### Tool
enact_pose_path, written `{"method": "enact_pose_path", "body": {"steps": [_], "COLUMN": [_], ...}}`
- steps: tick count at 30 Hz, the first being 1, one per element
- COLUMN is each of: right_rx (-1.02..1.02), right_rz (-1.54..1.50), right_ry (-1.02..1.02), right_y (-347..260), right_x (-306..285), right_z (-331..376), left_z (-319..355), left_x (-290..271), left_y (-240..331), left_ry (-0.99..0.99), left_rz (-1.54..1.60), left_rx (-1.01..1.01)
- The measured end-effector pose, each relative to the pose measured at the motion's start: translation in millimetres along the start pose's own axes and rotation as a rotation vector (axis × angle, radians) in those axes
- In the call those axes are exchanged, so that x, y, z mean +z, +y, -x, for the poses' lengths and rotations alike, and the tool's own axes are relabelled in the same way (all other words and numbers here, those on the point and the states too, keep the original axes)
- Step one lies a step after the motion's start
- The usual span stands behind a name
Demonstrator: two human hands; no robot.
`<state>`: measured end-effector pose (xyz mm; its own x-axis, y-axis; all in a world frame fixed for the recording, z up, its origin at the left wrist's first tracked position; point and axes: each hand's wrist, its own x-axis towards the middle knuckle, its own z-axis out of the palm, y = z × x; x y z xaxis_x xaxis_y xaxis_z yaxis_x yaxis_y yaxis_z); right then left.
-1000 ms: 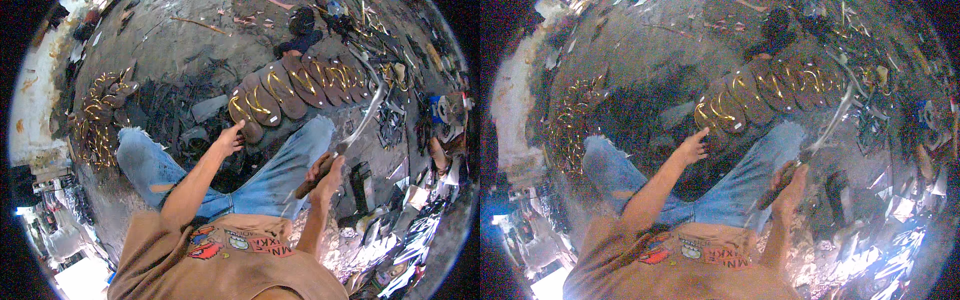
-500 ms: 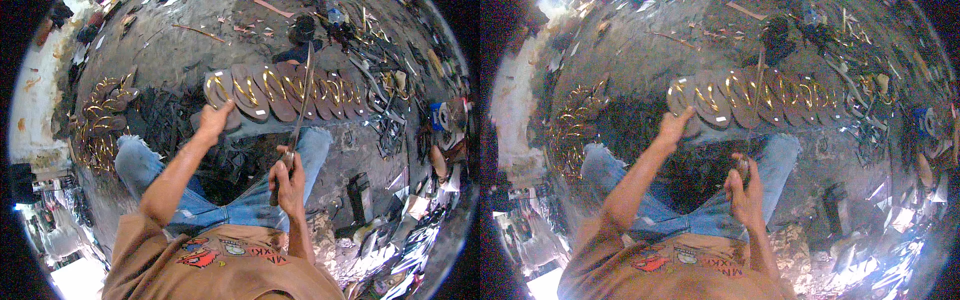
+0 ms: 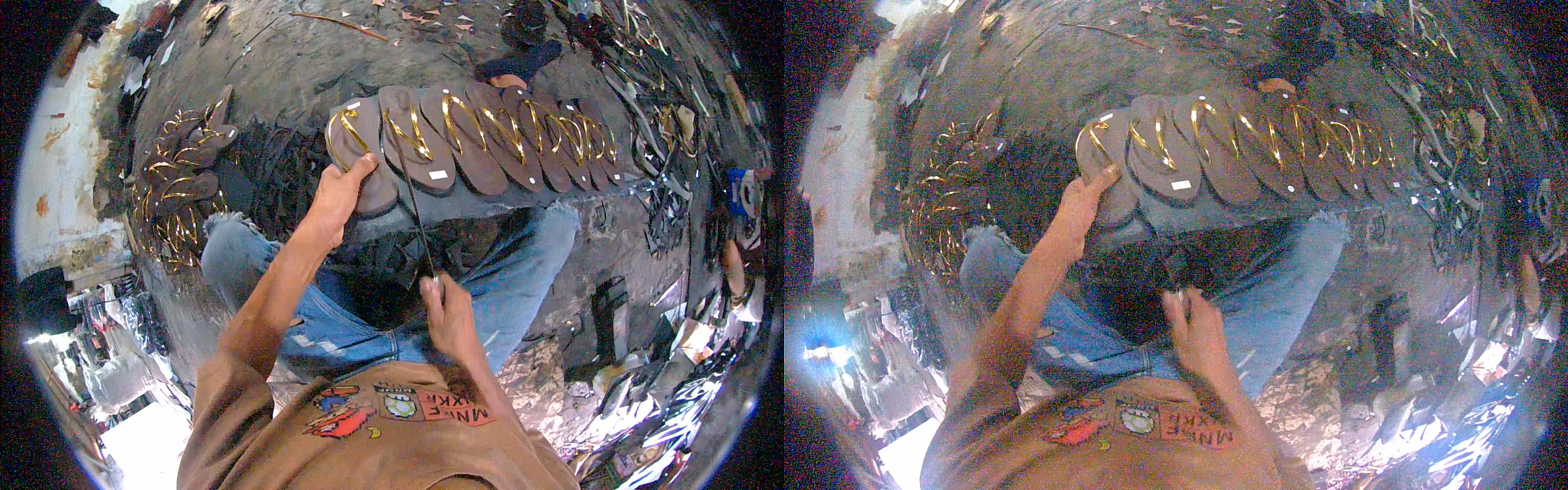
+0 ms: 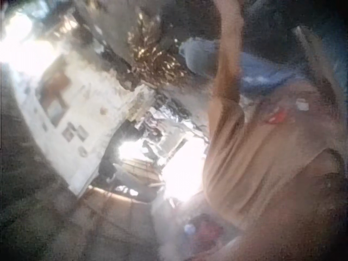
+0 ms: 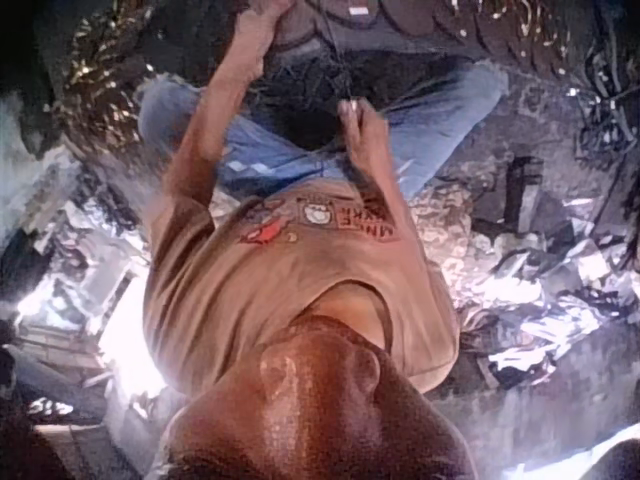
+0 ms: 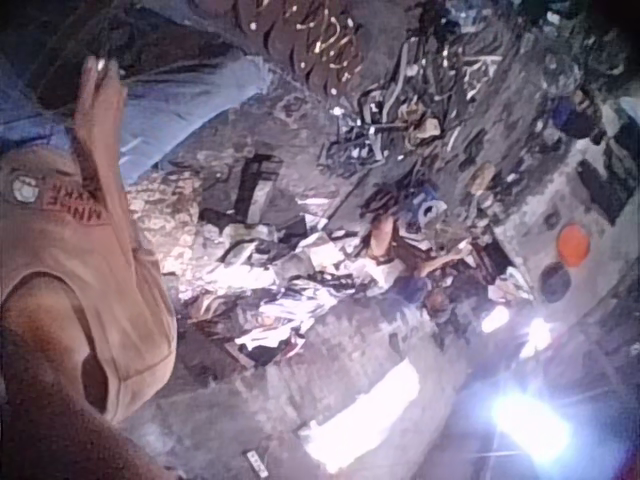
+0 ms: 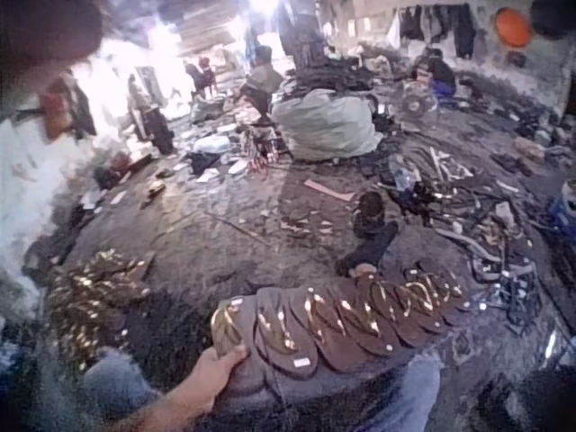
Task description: The person sits on the floor and uses a knife to trim excess material from the straps of brown flip-flops with gold straps. They handle the sandals one at a time, scraping and cutting the strap edges, then place the finished items aside.
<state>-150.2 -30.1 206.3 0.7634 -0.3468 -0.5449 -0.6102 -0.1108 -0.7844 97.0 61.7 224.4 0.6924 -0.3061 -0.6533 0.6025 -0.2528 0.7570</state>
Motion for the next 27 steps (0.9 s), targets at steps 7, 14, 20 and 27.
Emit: {"method": "enact_pose_path", "body": {"steps": [7,14,20,27], "right_rx": [-0.110,-0.502,-0.760,-0.706], "right_rz": [-0.042,0.198,0.363,0.391], "right_ry": [-0.094,0.037,0.390,0.407], "right_y": [-10.2,33.3,60.2,60.7], "right_x": [-5.3,39.2,83.1,91.4], "right_z": [-84.8,-144.9,-187.0,-207.3], "left_z": [7.5,-5.1,-5.9,-7.9], "left_x": [7.5,-0.1,-0.4,-3.1], "left_y": [-10.6,-29.8,-29.5,-29.6], "left_ry": [0.059,0.073,0.001,0.047], "left_rz": [-0.018,0.040,0.189,0.065], "left_rx": [0.133,-0.006,-0.070,0.005]}}
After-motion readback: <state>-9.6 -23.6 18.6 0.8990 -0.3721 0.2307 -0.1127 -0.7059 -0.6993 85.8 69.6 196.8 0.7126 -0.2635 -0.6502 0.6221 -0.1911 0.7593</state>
